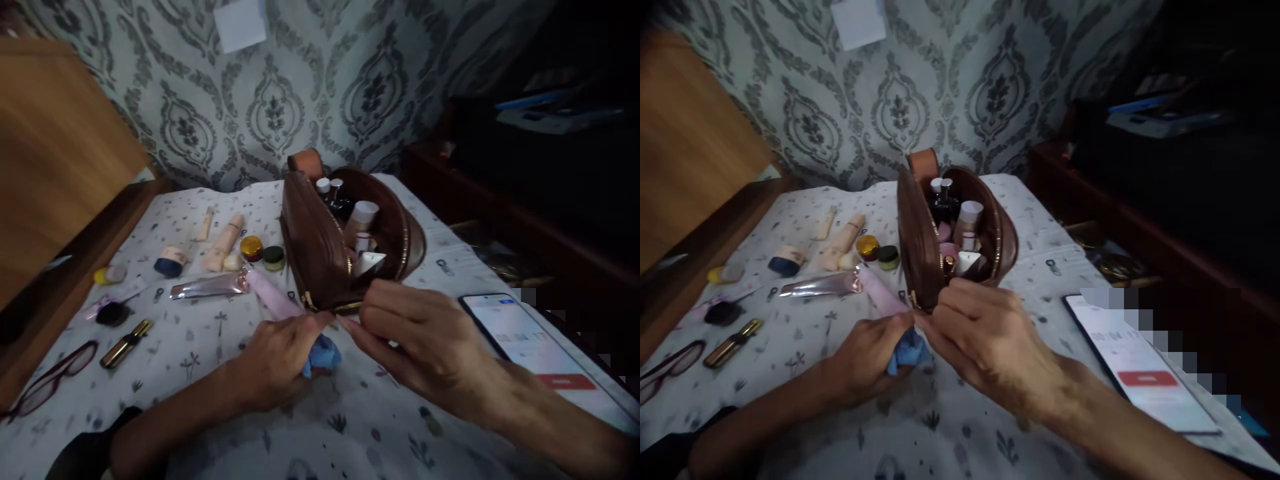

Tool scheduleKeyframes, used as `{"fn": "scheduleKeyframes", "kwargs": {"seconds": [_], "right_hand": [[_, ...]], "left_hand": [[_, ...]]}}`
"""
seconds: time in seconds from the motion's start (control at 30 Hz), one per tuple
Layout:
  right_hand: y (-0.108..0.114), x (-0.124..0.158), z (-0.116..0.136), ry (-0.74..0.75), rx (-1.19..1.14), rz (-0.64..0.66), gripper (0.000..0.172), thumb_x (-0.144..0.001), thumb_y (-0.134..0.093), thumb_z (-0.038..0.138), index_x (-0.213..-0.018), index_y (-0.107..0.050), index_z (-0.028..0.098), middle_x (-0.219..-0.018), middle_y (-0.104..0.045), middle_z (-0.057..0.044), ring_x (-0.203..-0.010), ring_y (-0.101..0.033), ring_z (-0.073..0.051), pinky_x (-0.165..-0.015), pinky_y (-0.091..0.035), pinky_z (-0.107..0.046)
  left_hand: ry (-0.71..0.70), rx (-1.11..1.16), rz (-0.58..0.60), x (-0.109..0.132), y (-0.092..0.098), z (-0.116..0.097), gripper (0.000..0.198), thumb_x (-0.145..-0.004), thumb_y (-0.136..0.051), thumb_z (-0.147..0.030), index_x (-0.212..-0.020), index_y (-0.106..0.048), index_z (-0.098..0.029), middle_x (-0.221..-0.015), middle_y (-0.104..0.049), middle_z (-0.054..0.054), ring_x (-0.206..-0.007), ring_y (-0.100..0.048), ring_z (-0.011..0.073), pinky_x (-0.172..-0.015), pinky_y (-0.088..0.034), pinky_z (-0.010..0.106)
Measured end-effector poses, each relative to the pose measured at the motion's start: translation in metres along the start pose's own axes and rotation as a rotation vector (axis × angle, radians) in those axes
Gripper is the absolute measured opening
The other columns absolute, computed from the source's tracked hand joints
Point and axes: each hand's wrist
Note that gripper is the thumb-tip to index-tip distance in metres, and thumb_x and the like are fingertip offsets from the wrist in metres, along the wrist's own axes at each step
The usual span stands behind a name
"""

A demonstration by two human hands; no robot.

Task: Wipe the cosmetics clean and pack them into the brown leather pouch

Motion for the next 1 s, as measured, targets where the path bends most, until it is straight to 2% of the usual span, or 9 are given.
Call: {"fn": "scheduleKeyframes", "kwargs": {"seconds": [0.13, 0.23, 0.33, 0.43, 0.57, 0.67, 0.77, 0.83, 1.0], "right_hand": [[-0.033, 0.009, 0.013, -0.005, -0.120, 0.093, 0.026, -0.096, -0.051, 0.016, -0.070, -0.055, 0.019, -0.068, -0.057, -0.002, -0.064, -0.054, -0.014, -0.057, -0.044, -0.027], [-0.060, 0.015, 0.020, -0.003, -0.159, 0.202, 0.016, -0.095, -0.050, 0.016, -0.086, -0.063, 0.016, -0.091, -0.066, -0.008, -0.083, -0.063, -0.018, -0.072, -0.053, -0.030], [-0.083, 0.019, 0.025, -0.025, -0.107, 0.259, 0.014, -0.092, -0.053, 0.013, -0.096, -0.065, 0.016, -0.112, -0.065, -0.013, -0.103, -0.063, -0.024, -0.088, -0.055, -0.040], [-0.099, 0.022, 0.030, -0.059, -0.022, 0.318, 0.015, -0.087, -0.056, 0.010, -0.096, -0.067, 0.016, -0.117, -0.064, -0.015, -0.112, -0.059, -0.029, -0.093, -0.052, -0.049], [-0.111, 0.020, 0.040, -0.081, 0.017, 0.307, 0.015, -0.089, -0.054, 0.011, -0.094, -0.067, 0.015, -0.117, -0.064, -0.015, -0.115, -0.057, -0.031, -0.097, -0.049, -0.053], [-0.118, 0.013, 0.050, -0.087, -0.021, 0.239, 0.017, -0.090, -0.051, 0.010, -0.093, -0.067, 0.015, -0.117, -0.065, -0.016, -0.118, -0.056, -0.031, -0.099, -0.047, -0.056], [-0.128, 0.006, 0.061, -0.105, -0.232, 0.191, 0.019, -0.090, -0.050, 0.010, -0.097, -0.067, 0.016, -0.116, -0.065, -0.015, -0.115, -0.059, -0.027, -0.098, -0.050, -0.050], [-0.137, 0.001, 0.067, -0.193, -0.443, 0.193, 0.021, -0.091, -0.049, 0.013, -0.104, -0.066, 0.017, -0.112, -0.067, -0.013, -0.109, -0.062, -0.024, -0.095, -0.053, -0.046], [-0.159, -0.006, 0.072, -0.561, -1.175, 0.257, 0.044, -0.093, -0.053, 0.038, -0.132, -0.051, 0.018, -0.127, -0.059, -0.014, -0.110, -0.063, -0.022, -0.088, -0.056, -0.039]], "left_hand": [[0.126, -0.082, 0.013, 0.028, 0.005, 0.005, 0.036, -0.091, -0.048, -0.026, -0.125, -0.046, -0.015, -0.107, -0.070, 0.011, -0.097, -0.070, 0.0263, -0.073, -0.057, 0.037], [0.272, -0.149, -0.047, 0.058, 0.014, 0.017, 0.033, -0.091, -0.050, -0.024, -0.124, -0.049, -0.018, -0.115, -0.069, 0.010, -0.103, -0.067, 0.0251, -0.081, -0.056, 0.036], [0.466, -0.297, -0.163, 0.097, 0.031, 0.035, 0.034, -0.091, -0.049, -0.023, -0.124, -0.052, -0.018, -0.119, -0.067, 0.010, -0.106, -0.066, 0.0248, -0.084, -0.055, 0.036], [0.738, -0.518, -0.230, 0.139, 0.051, 0.055, 0.034, -0.093, -0.045, -0.026, -0.125, -0.053, -0.017, -0.118, -0.067, 0.012, -0.109, -0.063, 0.0278, -0.084, -0.053, 0.037], [0.980, -0.746, -0.114, 0.181, 0.068, 0.072, 0.042, -0.095, -0.040, -0.028, -0.131, -0.051, -0.009, -0.116, -0.065, 0.020, -0.109, -0.059, 0.0345, -0.086, -0.049, 0.045], [1.066, -0.750, -0.052, 0.195, 0.071, 0.077, 0.041, -0.096, -0.038, -0.030, -0.127, -0.053, -0.010, -0.115, -0.065, 0.020, -0.105, -0.060, 0.0360, -0.085, -0.048, 0.048], [1.063, -0.594, -0.110, 0.196, 0.072, 0.079, 0.034, -0.095, -0.038, -0.035, -0.113, -0.059, -0.014, -0.107, -0.065, 0.015, -0.100, -0.061, 0.0332, -0.081, -0.048, 0.043], [1.004, -0.319, -0.227, 0.187, 0.070, 0.077, 0.030, -0.093, -0.042, -0.041, -0.103, -0.059, -0.017, -0.095, -0.065, 0.008, -0.090, -0.062, 0.0265, -0.077, -0.049, 0.036], [0.750, 0.459, -0.470, 0.132, 0.049, 0.046, 0.031, -0.089, -0.050, -0.049, -0.092, -0.055, -0.018, -0.077, -0.058, 0.000, -0.069, -0.056, 0.0157, -0.064, -0.047, 0.026]]}}
Point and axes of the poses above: each hand's wrist, its own x-axis away from the middle knuckle, its own y-axis out of the back of the hand, z = x × y
